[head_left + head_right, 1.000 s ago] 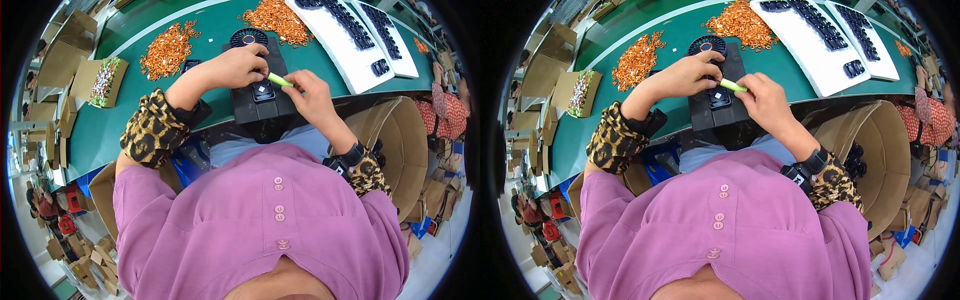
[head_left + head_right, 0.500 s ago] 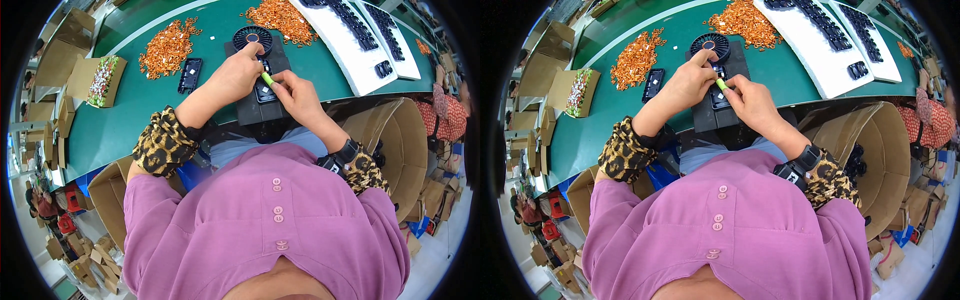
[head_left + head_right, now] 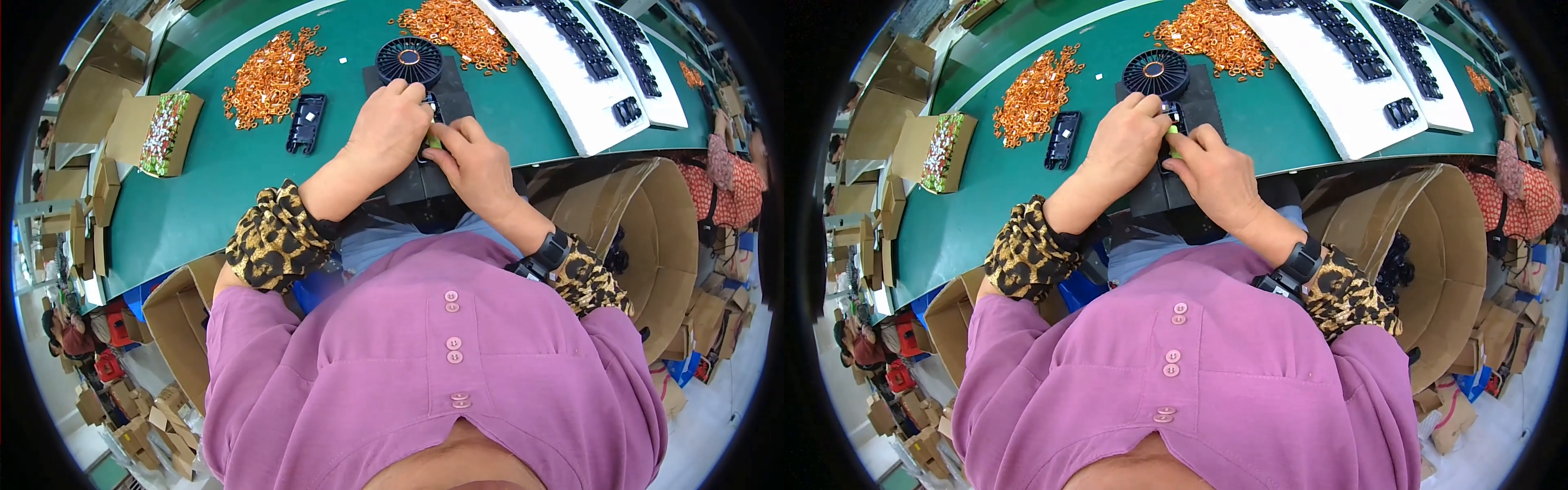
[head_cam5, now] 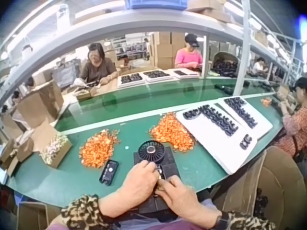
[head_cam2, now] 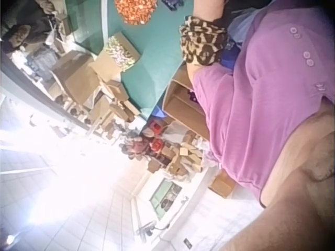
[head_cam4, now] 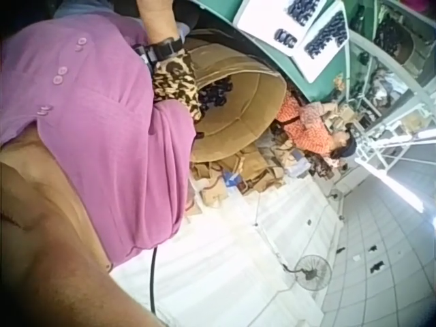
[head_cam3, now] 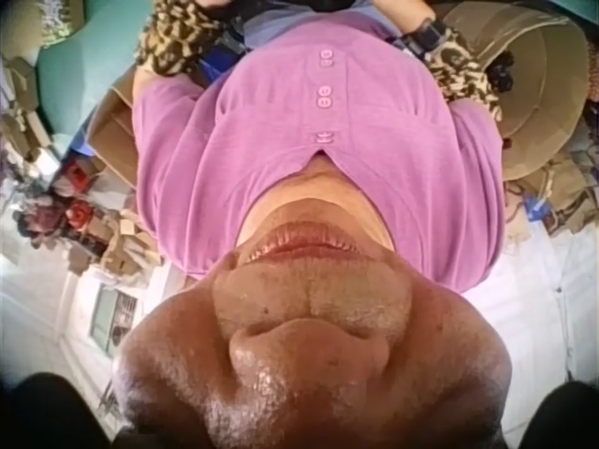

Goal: Assembling small handheld electronic fans by installing batteries and casing on a factory production line.

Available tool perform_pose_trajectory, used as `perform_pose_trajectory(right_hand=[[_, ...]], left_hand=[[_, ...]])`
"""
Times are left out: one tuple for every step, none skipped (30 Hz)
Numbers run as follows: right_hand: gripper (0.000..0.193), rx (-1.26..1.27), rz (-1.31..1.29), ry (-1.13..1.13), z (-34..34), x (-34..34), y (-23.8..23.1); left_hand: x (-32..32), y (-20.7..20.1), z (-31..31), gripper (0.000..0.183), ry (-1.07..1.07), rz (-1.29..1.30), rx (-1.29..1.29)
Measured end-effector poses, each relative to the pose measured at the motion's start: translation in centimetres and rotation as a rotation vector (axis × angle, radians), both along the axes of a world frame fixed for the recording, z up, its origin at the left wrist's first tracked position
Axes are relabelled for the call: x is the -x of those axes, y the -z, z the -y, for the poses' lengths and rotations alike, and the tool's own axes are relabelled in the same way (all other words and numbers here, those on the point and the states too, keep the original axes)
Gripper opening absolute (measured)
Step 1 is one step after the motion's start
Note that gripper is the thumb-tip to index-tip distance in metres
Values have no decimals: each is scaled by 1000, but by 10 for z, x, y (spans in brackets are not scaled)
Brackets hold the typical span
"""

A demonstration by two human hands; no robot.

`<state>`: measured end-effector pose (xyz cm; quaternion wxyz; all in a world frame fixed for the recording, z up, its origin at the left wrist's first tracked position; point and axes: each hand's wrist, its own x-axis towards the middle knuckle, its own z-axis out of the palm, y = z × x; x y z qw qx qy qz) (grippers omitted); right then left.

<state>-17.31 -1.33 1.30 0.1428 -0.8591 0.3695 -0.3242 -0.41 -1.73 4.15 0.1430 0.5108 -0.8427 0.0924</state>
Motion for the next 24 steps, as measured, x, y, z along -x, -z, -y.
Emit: perform_pose_trajectory(right_hand=[[27, -3, 2, 1, 0, -1, 1], [28, 63, 11, -22, 2, -1, 1], [29, 128, 19, -44, 2, -2, 2], [29, 127, 21, -40, 3, -2, 3], [29, 166, -32, -36, 3, -3, 5], [30, 206, -85, -32, 3, -3, 6], [30, 203, -81, -31, 2, -4, 6], [31, 217, -106, -34, 1, -4, 5], [31, 231, -131, -38, 1, -4, 4], [31, 231, -129, -34, 0, -4, 3], [31, 232, -156, -33, 0, -5, 2], [31, 234, -183, -33, -1, -4, 1], [31, 237, -178, -31, -2, -5, 0], [29, 203, -197, -33, -3, -5, -1], [28, 170, -216, -35, -3, -5, -2], [28, 177, -211, -34, 0, -5, -1], [26, 129, -87, -79, 4, -1, 2], [24, 82, 37, -125, 9, 3, 4], [24, 93, 38, -124, 20, 9, 1], [21, 31, 140, -100, 35, 18, -5], [18, -32, 241, -77, 52, 27, -8], [15, -82, 211, -6, 72, 38, -8], [12, -136, 179, 66, 92, 47, -7], [12, -137, 182, 70, 107, 50, -3]], left_hand=[[-1, 3, -1, 6, -17, -2, -11], [-2, 5, -2, 6, -16, 0, -15], [-3, 7, -3, 5, -28, -37, 13], [-3, 10, -3, 4, -39, -75, 42], [-4, 13, -2, 4, -35, -73, 41], [-5, 16, -2, 4, -40, -128, 71], [-7, 18, -3, 5, -48, -182, 101], [-10, 20, -4, 5, -47, -178, 99], [-13, 21, -5, 7, -20, -181, 95], [-14, 21, -5, 10, 9, -185, 91], [-13, 21, -6, 10, 12, -183, 92], [-11, 20, -11, 15, -4, -159, 82], [-11, 18, -14, 19, -22, -133, 72], [-10, 15, -14, 19, -22, -128, 76], [-8, 13, -14, 20, -40, -120, 9], [-8, 10, -14, 20, -58, -112, -55], [-10, 9, -14, 20, -57, -107, -47], [-13, 9, -14, 20, -37, -180, -77], [-16, 10, -12, 21, -15, -257, -105], [-22, 7, -12, 23, -18, -364, -144], [-32, 2, -11, 24, -7, -456, -133], [-45, -4, -8, 21, -48, -431, -95], [-60, -8, -3, 18, -90, -407, -61], [-77, -11, 3, 15, -162, -392, -77]])
